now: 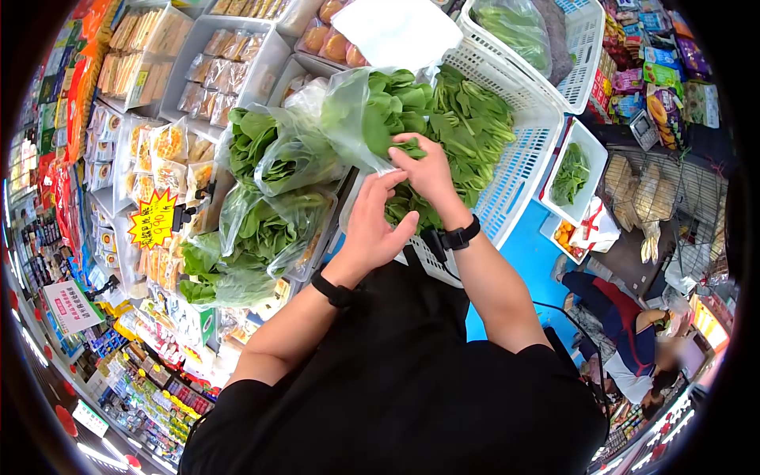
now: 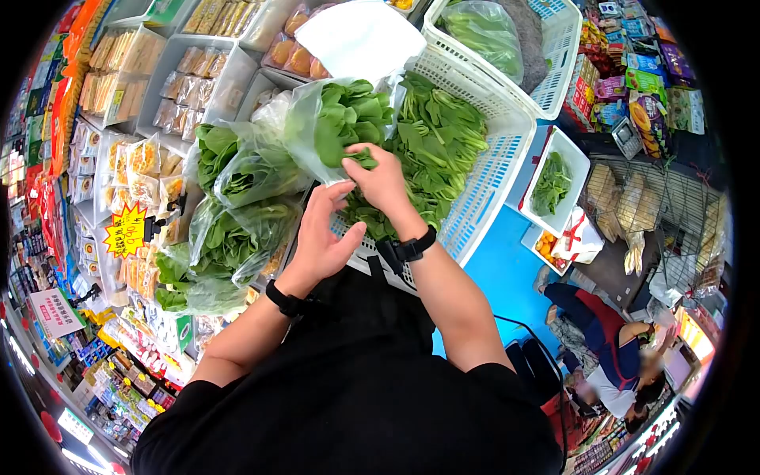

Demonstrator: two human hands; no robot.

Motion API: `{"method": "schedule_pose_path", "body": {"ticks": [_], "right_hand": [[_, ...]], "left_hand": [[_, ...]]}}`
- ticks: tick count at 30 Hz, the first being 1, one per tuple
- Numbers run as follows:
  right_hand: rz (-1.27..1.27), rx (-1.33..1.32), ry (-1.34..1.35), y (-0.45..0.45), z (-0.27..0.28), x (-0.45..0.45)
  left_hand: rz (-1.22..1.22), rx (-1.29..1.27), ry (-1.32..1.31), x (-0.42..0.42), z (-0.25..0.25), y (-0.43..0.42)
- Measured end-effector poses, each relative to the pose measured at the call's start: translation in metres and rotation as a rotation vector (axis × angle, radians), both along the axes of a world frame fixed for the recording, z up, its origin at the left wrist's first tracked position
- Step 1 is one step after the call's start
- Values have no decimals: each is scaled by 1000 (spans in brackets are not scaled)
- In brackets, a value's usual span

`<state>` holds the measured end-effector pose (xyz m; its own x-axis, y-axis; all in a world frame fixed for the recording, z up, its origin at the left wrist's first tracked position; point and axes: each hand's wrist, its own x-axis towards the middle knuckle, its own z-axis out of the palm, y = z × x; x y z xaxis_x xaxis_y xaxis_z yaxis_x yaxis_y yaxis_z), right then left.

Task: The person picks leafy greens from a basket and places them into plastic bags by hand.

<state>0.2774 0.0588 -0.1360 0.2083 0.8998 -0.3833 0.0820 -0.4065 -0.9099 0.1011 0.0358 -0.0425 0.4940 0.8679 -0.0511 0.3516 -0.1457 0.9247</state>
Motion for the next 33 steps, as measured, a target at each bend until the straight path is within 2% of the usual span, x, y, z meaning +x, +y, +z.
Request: {"method": "schedule_pose_path", "body": {"ticks": [1,3,5,7,8,9,11,12,13,15,17,21,24,27,29,31,32,33], "right_hand": [[-2,1,-4,6,6,0],[166,169,-156,17,21,-3],[345,100,-160,25,27,-9],[347,282,-178,24,16,-16],[427,386,-232,25,11,-14],[429,383,-239,26,21,-9],[629,207,-238,34,58,3],[640,261,-278,34,69,14],[584,374,-350,34,79,25],[463,116,-314,57,119,46],[174,227,-446,85,107,63],[147,254,-541,144,73,77],[596,290,-792,168,27,76],[756,167,-884,183,9,71],[764,151,-878,189,9,68],[639,168,-861,194,12,65],[563,131,-723,195,16,70],[578,136,-725,196,23,75]], "left_hand": [[17,-68,-34,0,-3,-2],[53,-111,-77,-1,-13,-7],[85,-154,-119,-7,-20,-11],[218,-364,-291,-13,-22,-10],[234,-403,-364,-16,-21,-8],[278,-430,-419,-19,-20,-6],[388,-527,-546,-36,-29,1],[448,-594,-632,-39,-22,4],[454,-590,-637,-44,-24,7],[489,-581,-620,-57,-29,4],[503,-584,-621,-61,-30,0],[472,-598,-596,-63,-33,-13],[487,-597,-588,-62,-33,-18],[492,-584,-592,-64,-35,-19],[497,-582,-595,-65,-35,-19],[496,-569,-641,-64,-31,-17],[500,-545,-649,-63,-29,-15],[514,-541,-656,-64,-26,-12]]}}
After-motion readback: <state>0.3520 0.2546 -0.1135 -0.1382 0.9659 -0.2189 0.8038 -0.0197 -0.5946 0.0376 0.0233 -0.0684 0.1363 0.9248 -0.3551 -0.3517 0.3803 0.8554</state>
